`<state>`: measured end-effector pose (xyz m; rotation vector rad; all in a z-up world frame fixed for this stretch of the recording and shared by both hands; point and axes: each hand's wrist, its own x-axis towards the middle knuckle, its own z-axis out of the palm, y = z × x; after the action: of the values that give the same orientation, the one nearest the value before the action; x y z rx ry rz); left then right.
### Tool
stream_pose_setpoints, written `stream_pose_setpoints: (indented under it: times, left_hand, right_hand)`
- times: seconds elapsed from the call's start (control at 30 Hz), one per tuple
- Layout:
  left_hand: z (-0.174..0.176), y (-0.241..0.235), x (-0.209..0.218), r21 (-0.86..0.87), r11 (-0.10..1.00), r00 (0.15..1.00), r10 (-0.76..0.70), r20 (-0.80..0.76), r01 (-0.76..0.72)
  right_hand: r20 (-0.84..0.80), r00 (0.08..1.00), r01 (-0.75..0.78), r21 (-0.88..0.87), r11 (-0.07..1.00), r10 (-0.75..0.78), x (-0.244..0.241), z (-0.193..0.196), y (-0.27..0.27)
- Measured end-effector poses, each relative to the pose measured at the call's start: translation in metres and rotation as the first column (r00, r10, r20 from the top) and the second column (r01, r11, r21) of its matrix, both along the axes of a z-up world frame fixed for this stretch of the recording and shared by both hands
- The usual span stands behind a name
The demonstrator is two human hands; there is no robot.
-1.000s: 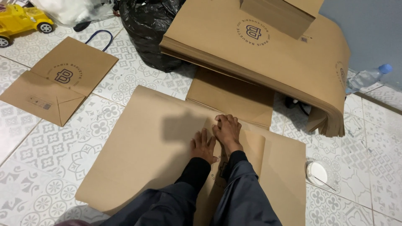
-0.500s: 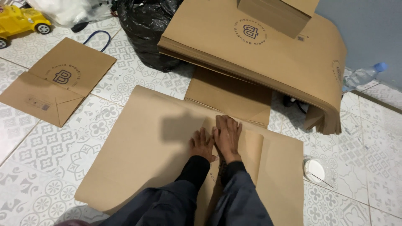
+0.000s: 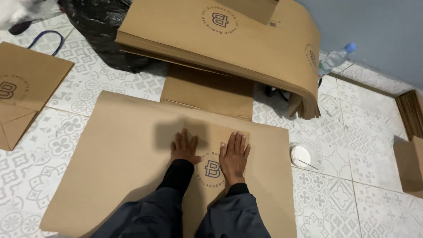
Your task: The person sits on the floor and assembles flat paper bags by applying glue to the center seam with a small brush, then folding and pressing the sides to adhere them. The person repeats this process for multiple bags, handling the flat paper and a small container of glue.
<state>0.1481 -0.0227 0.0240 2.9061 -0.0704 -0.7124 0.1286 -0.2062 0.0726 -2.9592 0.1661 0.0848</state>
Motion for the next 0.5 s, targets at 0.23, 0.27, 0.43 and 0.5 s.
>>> stream_pose_setpoints:
  times: [0.23,0.27,0.43,0.5]
  left_hand:
    - [0.016,0.001,-0.003,-0.018,1.0,1.0,0.025,-0.006,-0.025]
    - [0.024,0.002,-0.004,-0.029,0.999,0.999,0.032,-0.011,-0.032]
    - [0.019,0.002,-0.005,-0.015,1.0,1.0,0.014,-0.003,-0.014]
    - [0.017,0.002,-0.004,-0.014,1.0,1.0,0.016,0.0,-0.016]
  right_hand:
    - [-0.042,0.999,0.027,0.078,0.997,-0.024,0.001,0.007,-0.004]
    - [-0.026,0.999,0.029,0.1,0.995,-0.027,0.001,0.007,-0.004]
    - [-0.031,0.998,0.052,0.077,0.996,-0.05,0.002,0.004,-0.003]
    - [-0.037,0.998,0.057,0.073,0.996,-0.054,0.002,0.005,-0.003]
